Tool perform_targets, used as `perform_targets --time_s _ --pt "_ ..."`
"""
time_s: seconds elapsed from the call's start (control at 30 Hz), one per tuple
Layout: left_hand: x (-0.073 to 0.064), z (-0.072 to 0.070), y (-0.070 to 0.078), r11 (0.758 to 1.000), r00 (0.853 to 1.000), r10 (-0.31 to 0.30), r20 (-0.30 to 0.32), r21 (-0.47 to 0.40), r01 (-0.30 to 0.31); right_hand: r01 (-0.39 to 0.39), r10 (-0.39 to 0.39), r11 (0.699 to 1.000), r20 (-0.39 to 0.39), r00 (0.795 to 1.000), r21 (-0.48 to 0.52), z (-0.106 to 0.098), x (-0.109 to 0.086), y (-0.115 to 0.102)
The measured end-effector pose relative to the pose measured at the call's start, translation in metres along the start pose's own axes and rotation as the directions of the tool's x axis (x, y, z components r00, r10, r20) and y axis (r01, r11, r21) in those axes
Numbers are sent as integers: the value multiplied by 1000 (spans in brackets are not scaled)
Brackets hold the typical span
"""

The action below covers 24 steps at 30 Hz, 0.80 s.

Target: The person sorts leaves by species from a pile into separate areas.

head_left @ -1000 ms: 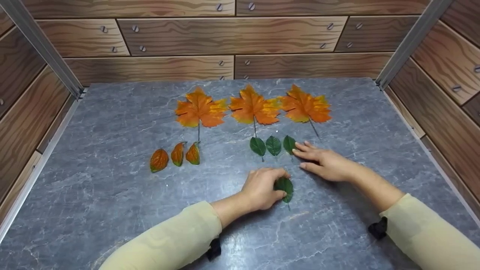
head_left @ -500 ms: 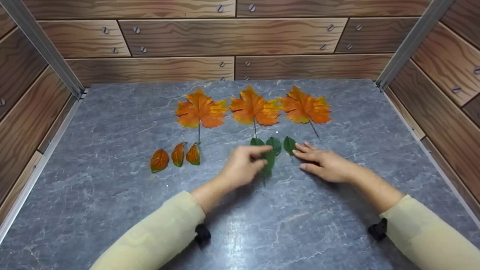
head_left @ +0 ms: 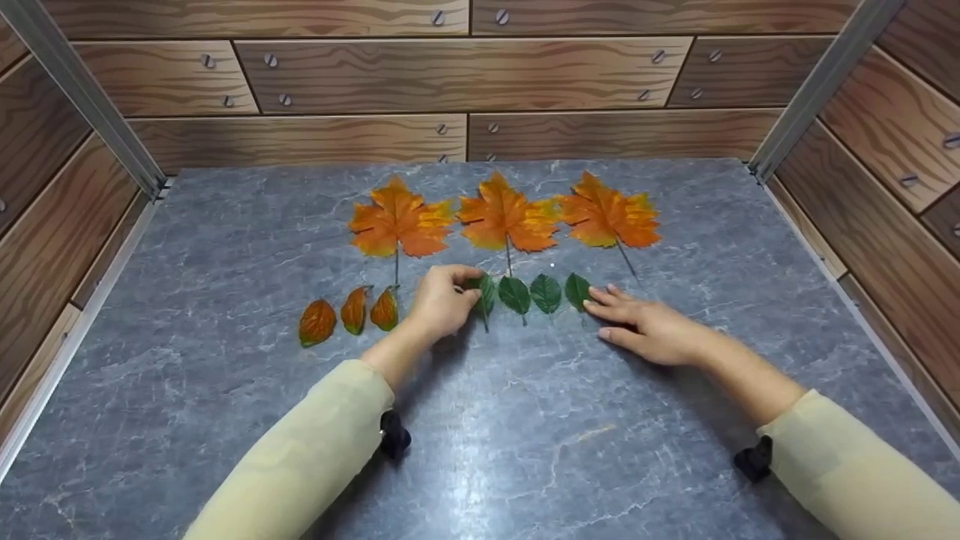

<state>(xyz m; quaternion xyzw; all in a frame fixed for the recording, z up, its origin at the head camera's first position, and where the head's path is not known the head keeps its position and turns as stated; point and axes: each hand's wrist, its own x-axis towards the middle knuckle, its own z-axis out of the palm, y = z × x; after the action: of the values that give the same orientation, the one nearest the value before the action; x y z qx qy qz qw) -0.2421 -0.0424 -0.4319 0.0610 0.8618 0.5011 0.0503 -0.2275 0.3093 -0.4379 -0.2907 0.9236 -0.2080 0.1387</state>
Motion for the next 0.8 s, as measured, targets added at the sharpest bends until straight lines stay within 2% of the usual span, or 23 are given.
perform_targets --time_s 0.17,0.33,0.6,0.8 --pt "6 0 -3 999 999 -36 6 14 36 2 -2 1000 -4 1000 0 0 -2 0" --pt "9 3 -3 998 999 -47 8 43 47 2 -2 1000 -3 1000 -3 0 -4 0" --pt "8 4 -3 990 998 -38 57 136 30 1 -1 1000 6 1000 5 -2 -3 -1" --pt "9 1 -2 985 998 -18 68 172 6 -2 2 1000 -7 1000 17 -3 3 -1"
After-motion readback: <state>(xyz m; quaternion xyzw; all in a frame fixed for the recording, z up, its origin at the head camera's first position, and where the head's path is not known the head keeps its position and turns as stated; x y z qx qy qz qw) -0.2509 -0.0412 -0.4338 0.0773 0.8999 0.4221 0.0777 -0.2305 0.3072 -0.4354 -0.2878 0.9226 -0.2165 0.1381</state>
